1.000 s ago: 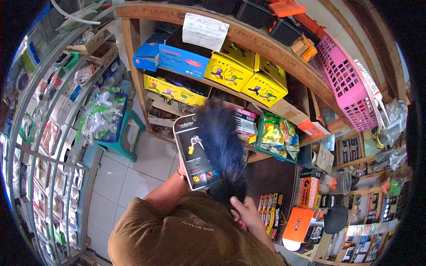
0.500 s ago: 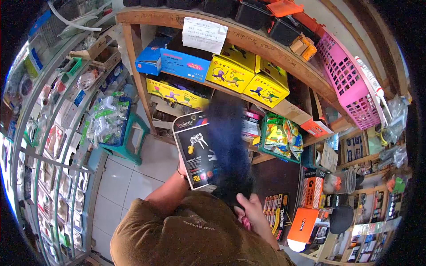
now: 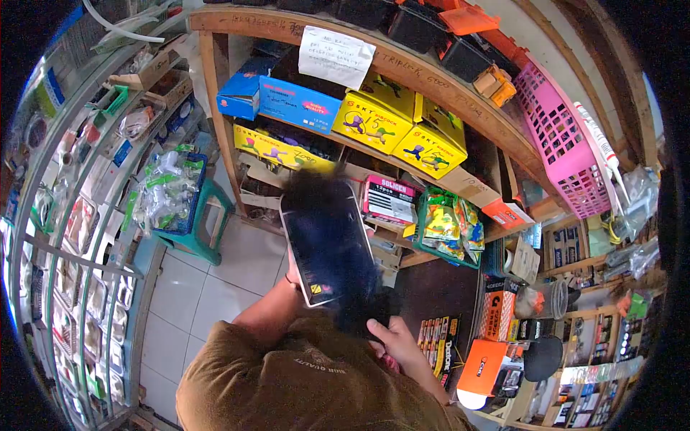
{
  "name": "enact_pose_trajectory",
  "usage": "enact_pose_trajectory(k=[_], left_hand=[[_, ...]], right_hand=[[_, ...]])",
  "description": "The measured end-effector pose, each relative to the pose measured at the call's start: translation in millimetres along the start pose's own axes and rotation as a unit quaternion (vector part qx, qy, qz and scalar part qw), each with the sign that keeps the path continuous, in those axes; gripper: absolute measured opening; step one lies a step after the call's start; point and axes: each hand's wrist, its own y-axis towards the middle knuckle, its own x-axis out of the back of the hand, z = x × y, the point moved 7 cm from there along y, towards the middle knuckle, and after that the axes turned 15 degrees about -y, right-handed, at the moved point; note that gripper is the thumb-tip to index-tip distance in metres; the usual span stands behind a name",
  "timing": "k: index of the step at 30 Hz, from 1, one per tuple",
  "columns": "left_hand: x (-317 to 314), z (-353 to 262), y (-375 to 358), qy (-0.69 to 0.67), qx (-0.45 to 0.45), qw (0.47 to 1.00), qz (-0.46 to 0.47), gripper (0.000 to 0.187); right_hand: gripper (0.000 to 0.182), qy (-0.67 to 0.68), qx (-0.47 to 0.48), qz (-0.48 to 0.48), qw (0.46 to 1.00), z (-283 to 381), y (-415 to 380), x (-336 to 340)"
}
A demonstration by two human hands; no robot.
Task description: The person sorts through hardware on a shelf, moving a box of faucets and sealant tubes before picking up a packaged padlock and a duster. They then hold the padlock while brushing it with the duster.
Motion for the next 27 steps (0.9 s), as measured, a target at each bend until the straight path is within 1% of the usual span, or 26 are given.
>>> enact_pose_trajectory(k=[1,2,3,5,6,7,8,9,10,11,12,13,14,15,16,17,18,19,21,22,23,25,26,27], left_hand=[[9.3,-4.3,3.7,-0.090,-0.058,0.991,-0.085,0.053],[5.7,-3.8,3.7,-0.039,-0.044,0.996,-0.061,0.054],[1.3,-2.8,3.3,0.014,-0.028,0.999,-0.039,0.056],[-1.6,-4.5,4.4,0.016,-0.030,0.999,-0.038,0.055],[-3.3,-4.2,3.7,0.015,-0.033,0.999,-0.036,0.055],[-5.5,-3.2,2.3,0.012,-0.038,0.999,-0.034,0.054],[-3.9,-4.8,1.0,-0.036,-0.066,0.994,-0.076,0.054],[3.0,-7.9,1.5,-0.035,-0.066,0.994,-0.075,0.054],[9.3,-10.0,3.5,-0.007,-0.046,0.998,-0.046,0.060],[14.7,-9.0,3.8,0.022,-0.023,0.999,-0.017,0.067],[4.0,-7.6,-3.1,0.147,-0.098,0.981,-0.079,0.067],[0.9,-7.7,-0.9,0.148,-0.096,0.981,-0.076,0.067],[-2.0,-3.8,1.2,0.075,-0.065,0.993,-0.058,0.062],[-6.7,-0.3,1.2,0.001,-0.036,0.999,-0.039,0.057],[-16.3,1.9,-2.6,-0.077,-0.031,0.995,-0.049,0.059],[-14.6,-2.1,-6.3,-0.039,-0.046,0.997,-0.054,0.059],[-8.2,-5.7,-3.1,-0.020,-0.036,0.998,-0.037,0.059],[-2.4,-8.0,0.1,-0.001,-0.022,1.000,-0.022,0.060],[-3.1,-8.8,2.2,0.004,-0.021,1.000,-0.020,0.062],[-2.4,-8.7,1.9,0.006,-0.024,0.999,-0.021,0.065],[-1.2,-8.3,0.9,0.007,-0.029,0.999,-0.022,0.067],[-2.8,-3.6,0.5,-0.058,-0.044,0.994,-0.078,0.065],[9.6,-9.5,1.0,0.027,-0.050,0.996,-0.069,0.065],[8.9,-11.9,2.4,0.113,-0.054,0.990,-0.060,0.065]], right_hand=[[0.047,0.058,-0.028,-0.031,0.997,-1.0,-0.3,6.3],[0.043,0.069,-0.007,0.001,0.998,-1.2,-0.8,0.4],[0.043,0.071,-0.005,0.001,0.997,-1.4,-0.5,2.3],[0.039,-0.057,0.070,0.070,0.993,5.9,-2.6,-2.8],[0.038,0.051,0.014,0.026,0.998,-2.3,-2.5,0.2],[0.038,0.052,0.012,0.027,0.998,-2.0,-2.2,0.0],[0.038,0.091,-0.005,0.006,0.996,-2.5,-0.8,4.2],[0.039,0.130,-0.020,-0.016,0.991,-3.5,0.2,8.3],[0.039,0.060,0.011,0.003,0.998,-17.2,9.6,-2.4],[0.039,0.063,0.012,0.000,0.998,-28.1,14.5,-5.2],[0.040,-0.012,0.096,0.005,0.995,-20.5,16.4,-7.5],[0.041,-0.090,0.178,0.009,0.980,2.0,12.4,-9.9],[0.042,0.008,-0.001,0.008,1.000,-4.7,4.4,-0.1],[0.042,0.005,0.000,0.009,1.000,1.1,1.6,1.1],[0.042,0.071,-0.023,-0.028,0.997,1.8,0.4,8.2],[0.042,0.136,-0.045,-0.066,0.988,0.4,0.4,14.8],[0.041,0.061,-0.038,-0.044,0.996,-7.5,2.4,7.9],[0.041,0.062,-0.037,-0.045,0.996,-14.0,4.7,6.2],[0.043,-0.035,0.094,0.048,0.994,-3.5,7.2,-7.3],[0.043,0.039,0.038,0.014,0.998,-1.3,5.2,0.8],[0.043,0.039,0.036,0.013,0.999,-3.1,5.0,0.7],[0.044,0.079,-0.020,-0.051,0.995,-15.3,5.4,10.5],[0.043,0.077,0.003,0.009,0.997,-12.7,5.2,-0.1],[0.043,0.079,0.004,0.008,0.997,-12.2,4.9,-0.4]])
